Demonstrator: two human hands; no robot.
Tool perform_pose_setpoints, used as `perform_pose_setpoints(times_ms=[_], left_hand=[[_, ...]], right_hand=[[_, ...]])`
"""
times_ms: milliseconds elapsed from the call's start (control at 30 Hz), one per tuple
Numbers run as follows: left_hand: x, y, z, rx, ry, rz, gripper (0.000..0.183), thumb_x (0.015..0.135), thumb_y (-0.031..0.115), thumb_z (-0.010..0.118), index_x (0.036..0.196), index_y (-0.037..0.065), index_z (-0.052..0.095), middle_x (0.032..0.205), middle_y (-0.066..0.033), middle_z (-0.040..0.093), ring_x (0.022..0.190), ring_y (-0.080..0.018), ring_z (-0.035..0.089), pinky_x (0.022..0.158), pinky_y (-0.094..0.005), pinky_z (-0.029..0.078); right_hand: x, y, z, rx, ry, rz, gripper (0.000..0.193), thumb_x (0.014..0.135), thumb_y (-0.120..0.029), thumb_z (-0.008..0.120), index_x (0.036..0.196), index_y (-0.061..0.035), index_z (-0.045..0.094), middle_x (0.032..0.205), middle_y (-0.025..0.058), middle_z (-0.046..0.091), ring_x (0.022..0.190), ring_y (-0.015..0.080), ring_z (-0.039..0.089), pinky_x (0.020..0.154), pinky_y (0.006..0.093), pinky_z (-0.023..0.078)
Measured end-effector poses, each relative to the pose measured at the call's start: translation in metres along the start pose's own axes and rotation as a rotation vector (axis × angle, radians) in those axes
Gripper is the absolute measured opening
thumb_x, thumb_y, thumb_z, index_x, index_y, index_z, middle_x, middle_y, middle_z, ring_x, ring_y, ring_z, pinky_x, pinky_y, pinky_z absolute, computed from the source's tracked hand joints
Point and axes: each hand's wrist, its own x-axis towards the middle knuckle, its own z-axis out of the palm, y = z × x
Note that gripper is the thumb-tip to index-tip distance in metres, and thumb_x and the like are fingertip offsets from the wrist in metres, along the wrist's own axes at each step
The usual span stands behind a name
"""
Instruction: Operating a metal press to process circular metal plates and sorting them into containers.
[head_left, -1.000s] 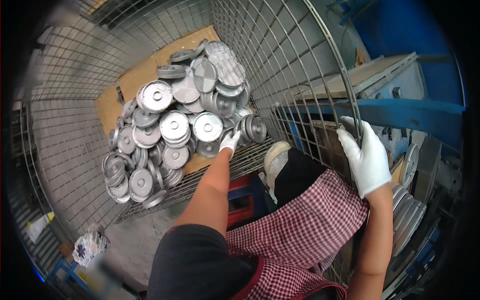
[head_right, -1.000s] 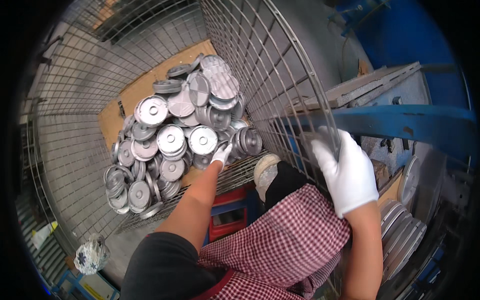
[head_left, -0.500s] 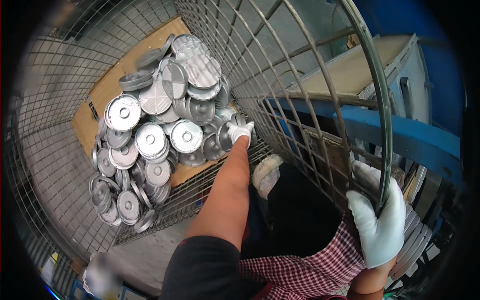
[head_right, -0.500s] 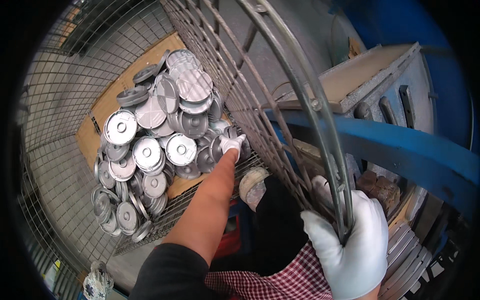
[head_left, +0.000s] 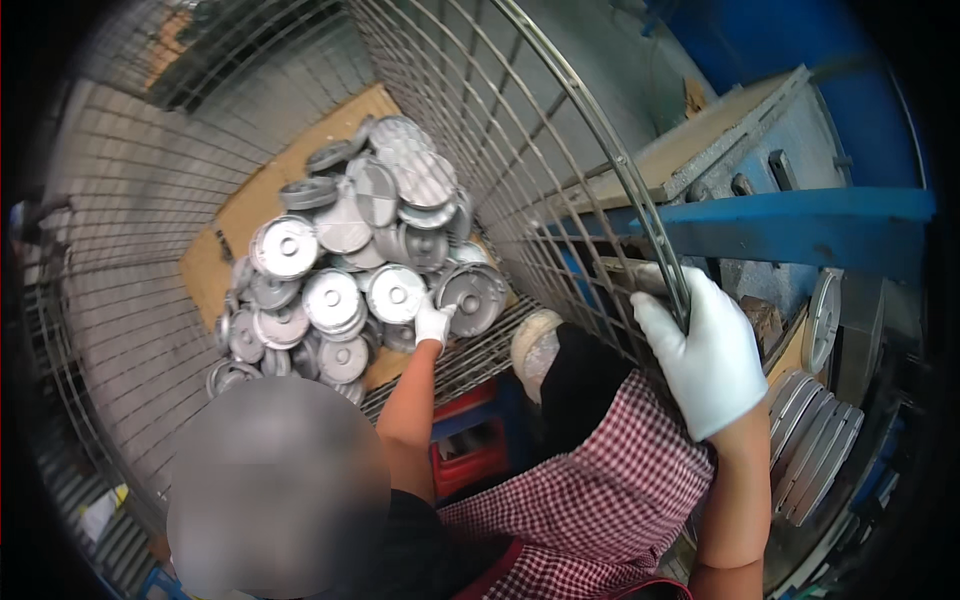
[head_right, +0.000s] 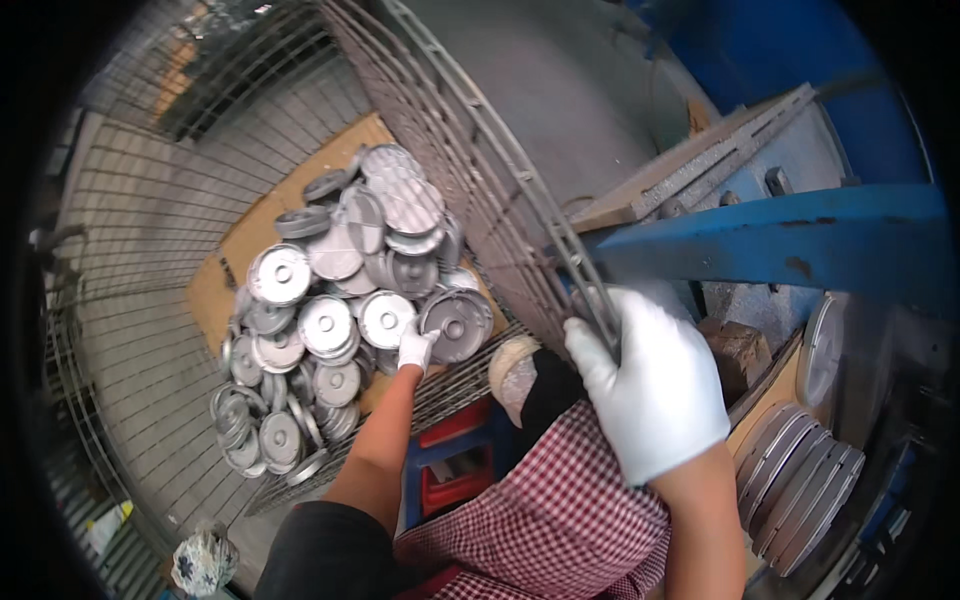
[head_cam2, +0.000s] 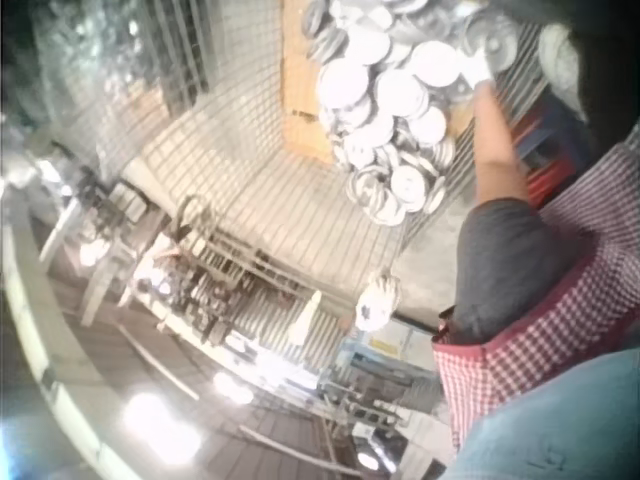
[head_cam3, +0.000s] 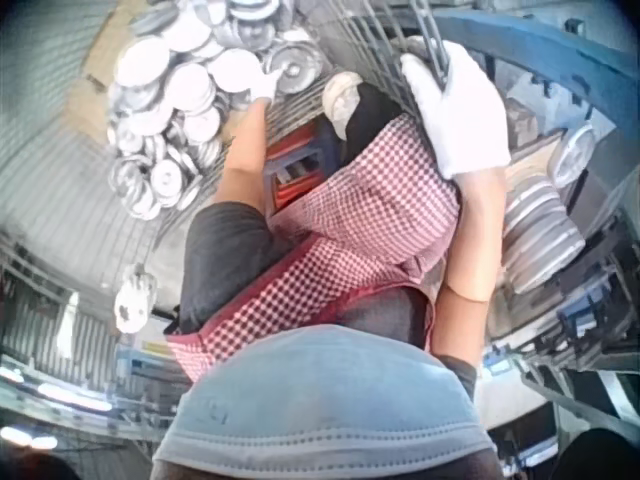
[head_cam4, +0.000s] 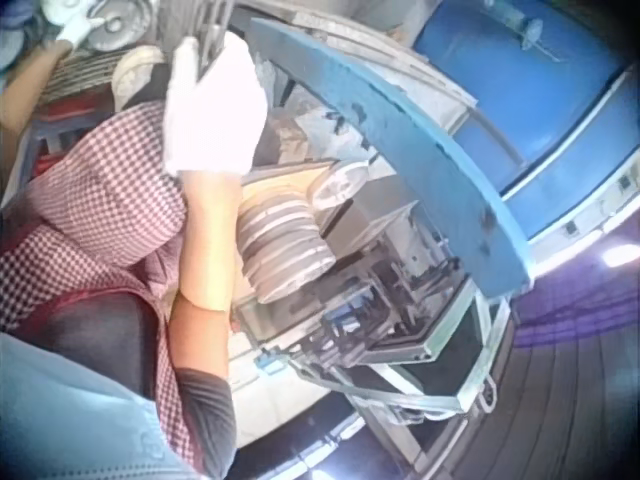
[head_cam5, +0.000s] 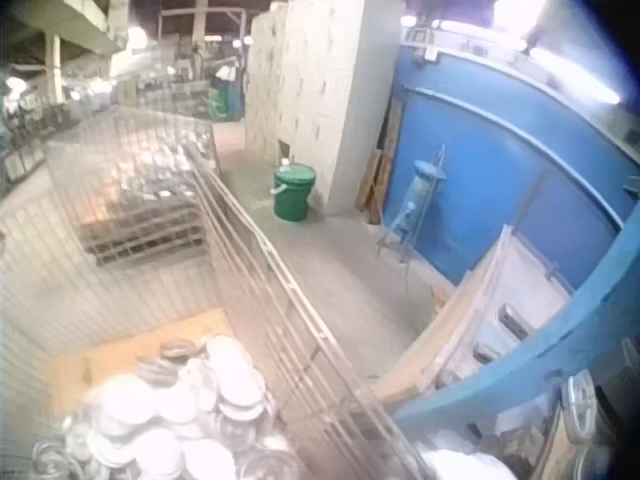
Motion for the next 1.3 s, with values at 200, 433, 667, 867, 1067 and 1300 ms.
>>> perform_pose_setpoints(times_ms=[200,433,667,867,1067,1300], left_hand=[[-0.073,0.093,-0.119,-0.354,-0.066,0.107,0.065,0.078,0.015,0.073,0.133,-0.004,0.044,0.124,-0.0141,0.057,0.111,-0.0214,0.055,0.095,-0.0325,0.045],[-0.234,0.293,-0.205,-0.638,-0.317,0.483,0.061,0.081,0.016,0.069,0.135,0.000,0.045,0.129,-0.0073,0.055,0.116,-0.0155,0.052,0.100,-0.0320,0.042],[-0.332,0.370,-0.113,-0.927,-0.480,0.670,0.053,0.096,0.020,0.051,0.143,0.003,0.031,0.131,-0.0073,0.048,0.114,-0.0150,0.051,0.096,-0.0310,0.046],[-0.424,0.419,-0.025,-0.808,-0.913,0.672,0.058,0.096,0.030,0.052,0.142,0.002,0.032,0.136,-0.0155,0.047,0.123,-0.0258,0.049,0.103,-0.0379,0.042],[-0.428,0.495,0.062,-0.528,-1.206,0.573,0.048,0.093,0.027,0.058,0.132,0.000,0.047,0.125,-0.0120,0.057,0.113,-0.0198,0.055,0.096,-0.0305,0.046],[-0.399,0.528,0.129,0.048,-1.206,0.418,0.069,0.089,0.062,0.051,0.126,0.005,0.056,0.123,-0.0106,0.061,0.105,-0.0216,0.060,0.092,-0.0341,0.048]], right_hand=[[-0.001,-0.002,-0.004,-0.032,0.032,-0.044,0.037,0.086,-0.026,0.065,0.115,-0.0029,0.061,0.106,0.0204,0.065,0.100,0.0363,0.062,0.086,0.0419,0.048],[-0.055,-0.029,-0.027,0.292,0.275,-0.396,0.084,0.078,-0.038,0.073,0.144,-0.0034,0.035,0.137,0.0213,0.048,0.127,0.0346,0.046,0.107,0.0419,0.035],[-0.181,-0.033,-0.057,1.051,0.503,-0.548,0.080,0.088,-0.047,0.062,0.144,0.0019,0.033,0.145,0.0163,0.039,0.133,0.0268,0.038,0.112,0.0377,0.028],[-0.249,0.030,-0.082,1.488,0.879,-0.321,0.054,0.095,-0.021,0.057,0.140,0.0036,0.039,0.136,0.0115,0.048,0.126,0.0179,0.043,0.108,0.0298,0.031],[-0.242,0.092,-0.118,1.627,1.189,-0.194,0.056,0.096,-0.030,0.055,0.142,-0.0022,0.038,0.138,0.0133,0.045,0.125,0.0208,0.045,0.104,0.0300,0.036],[-0.260,0.150,-0.111,0.906,1.018,0.290,0.073,0.092,-0.046,0.055,0.147,-0.0048,0.031,0.150,0.0218,0.031,0.139,0.0346,0.030,0.111,0.0371,0.029]])
